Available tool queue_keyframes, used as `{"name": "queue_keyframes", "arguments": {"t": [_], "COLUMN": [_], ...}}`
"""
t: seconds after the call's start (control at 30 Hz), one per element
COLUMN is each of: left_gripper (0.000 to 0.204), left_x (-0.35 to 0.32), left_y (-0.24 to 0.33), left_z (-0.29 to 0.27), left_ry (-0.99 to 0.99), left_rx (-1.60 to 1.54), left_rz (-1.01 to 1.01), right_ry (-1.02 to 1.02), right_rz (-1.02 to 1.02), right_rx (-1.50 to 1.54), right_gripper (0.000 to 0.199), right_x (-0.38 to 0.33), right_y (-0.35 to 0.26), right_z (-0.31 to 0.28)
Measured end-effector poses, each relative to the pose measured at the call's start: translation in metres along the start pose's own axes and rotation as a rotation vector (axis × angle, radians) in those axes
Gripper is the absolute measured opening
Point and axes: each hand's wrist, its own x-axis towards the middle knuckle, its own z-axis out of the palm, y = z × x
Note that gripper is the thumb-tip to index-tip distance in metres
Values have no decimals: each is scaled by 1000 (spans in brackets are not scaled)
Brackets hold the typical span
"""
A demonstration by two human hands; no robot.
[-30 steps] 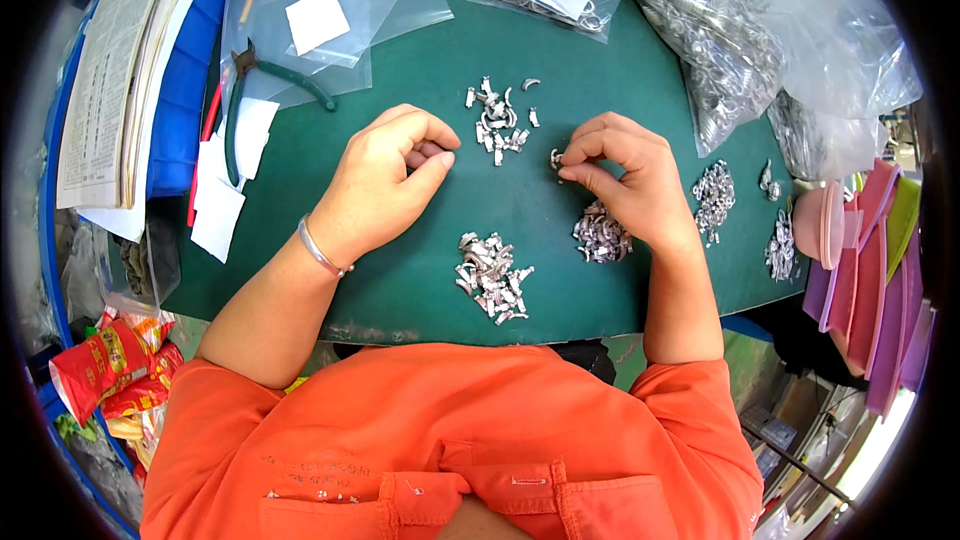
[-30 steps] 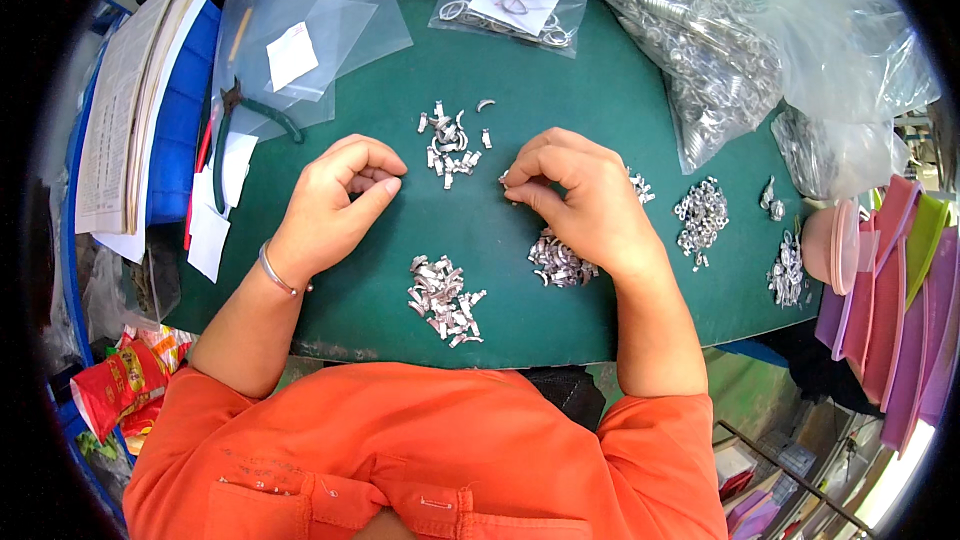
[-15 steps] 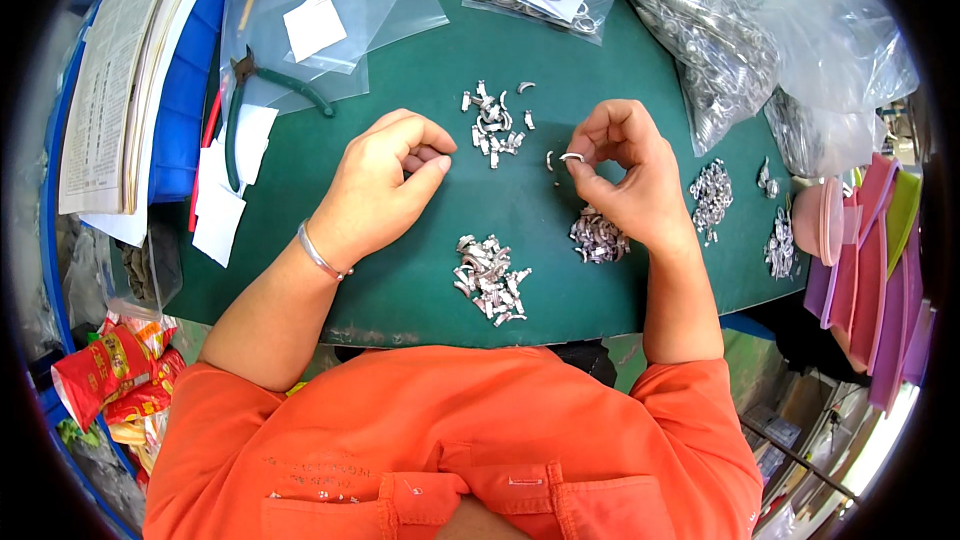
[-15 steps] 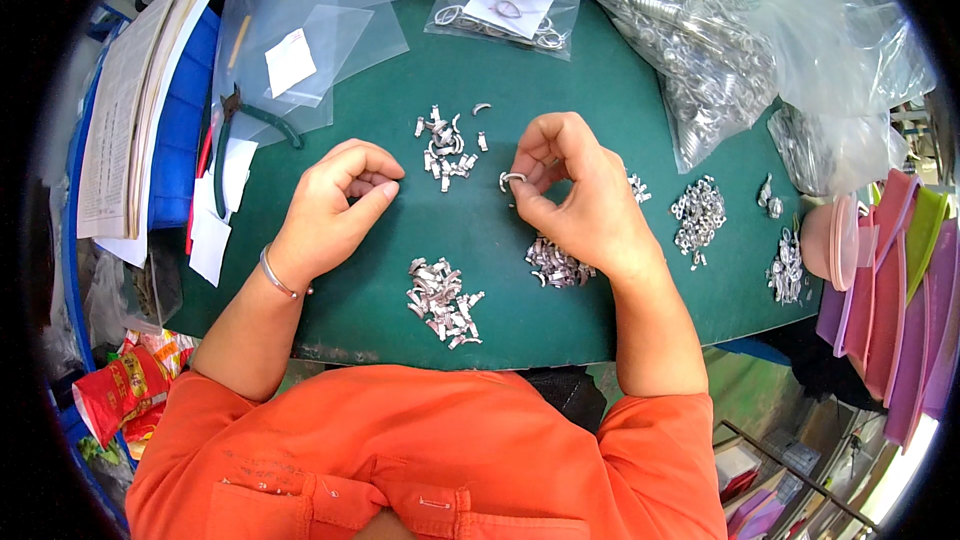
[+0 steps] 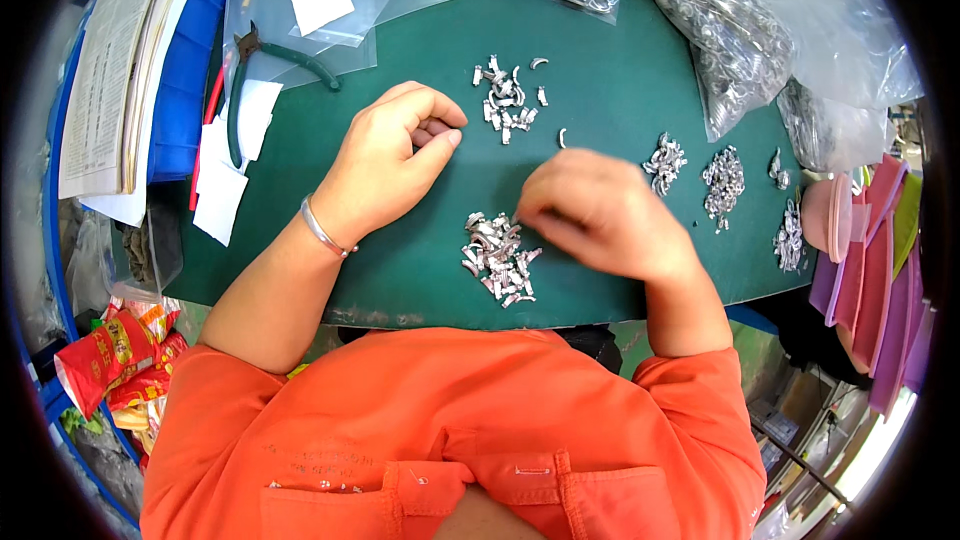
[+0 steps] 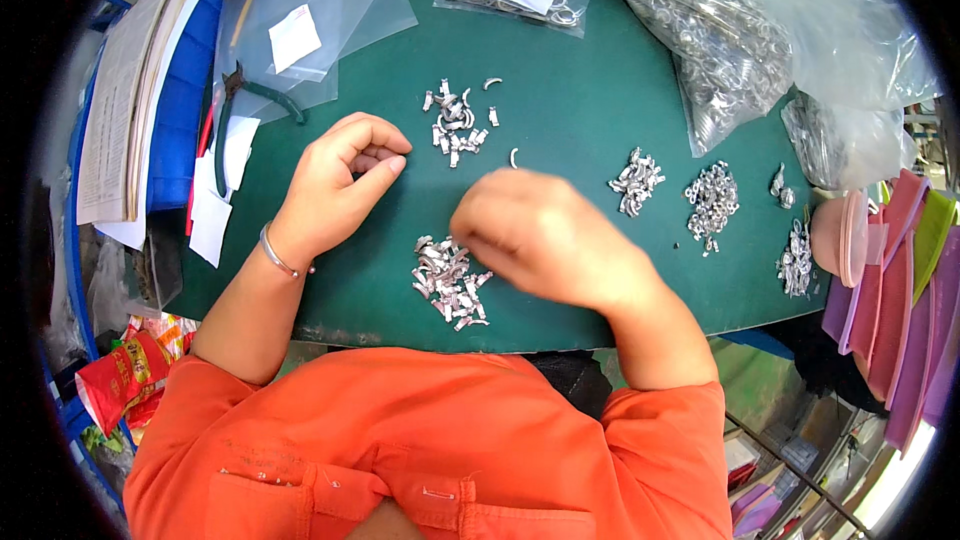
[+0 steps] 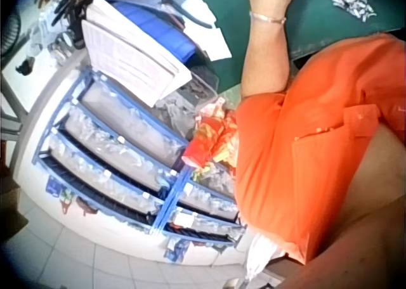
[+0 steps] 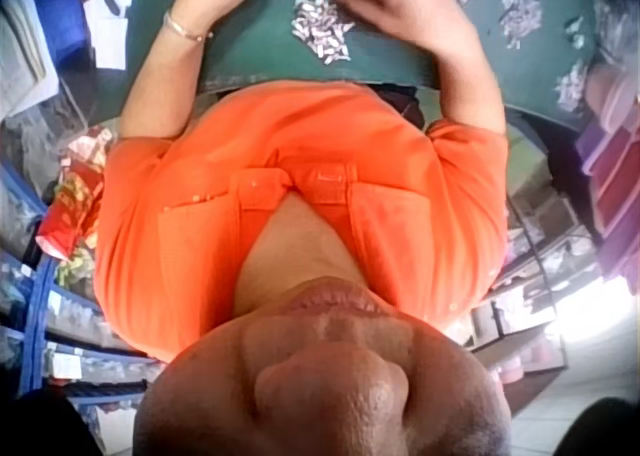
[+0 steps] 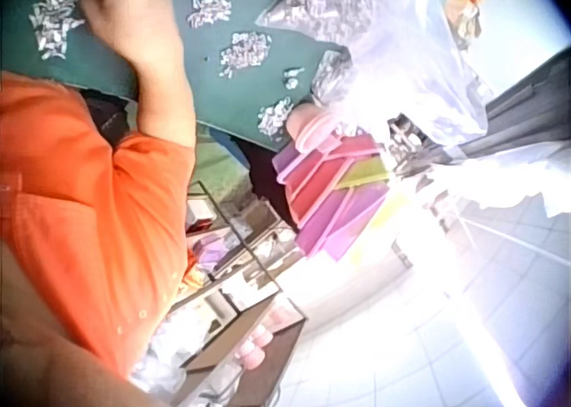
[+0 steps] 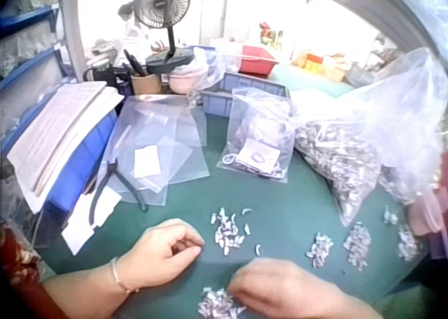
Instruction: The person sorts small silver metallic components on a green workbench, separating them into piles. They then transfer the sorted components into a small plastic bag and write on a label with a red pencil before placing the label into the bag.
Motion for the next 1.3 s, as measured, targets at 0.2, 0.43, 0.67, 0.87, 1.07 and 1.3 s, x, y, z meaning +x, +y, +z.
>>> {"name": "queue_keyframes", "arguments": {"t": [0.2,0.43,0.67,0.87,1.07,1.3], "left_gripper": [10,10,10,10,10,10], "left_x": [0,-1,-1,-1,-1,0], "left_y": [0,0,0,0,-1,-1], "left_z": [0,1,0,0,-1,1], "left_ry": [4,4,3,0,-10,-23], "left_rx": [-2,5,-6,4,13,0], "left_rz": [5,8,-4,8,19,-10], "right_ry": [112,193,245,310,279,-94], "right_rz": [84,395,176,156,119,313], "right_rx": [-71,-342,-67,67,53,80], "right_gripper": [15,8,10,17,14,12], "right_x": [1,2,0,0,-6,-37], "right_y": [0,20,23,15,12,11], "right_z": [-5,-6,-10,-9,-24,-72]}}
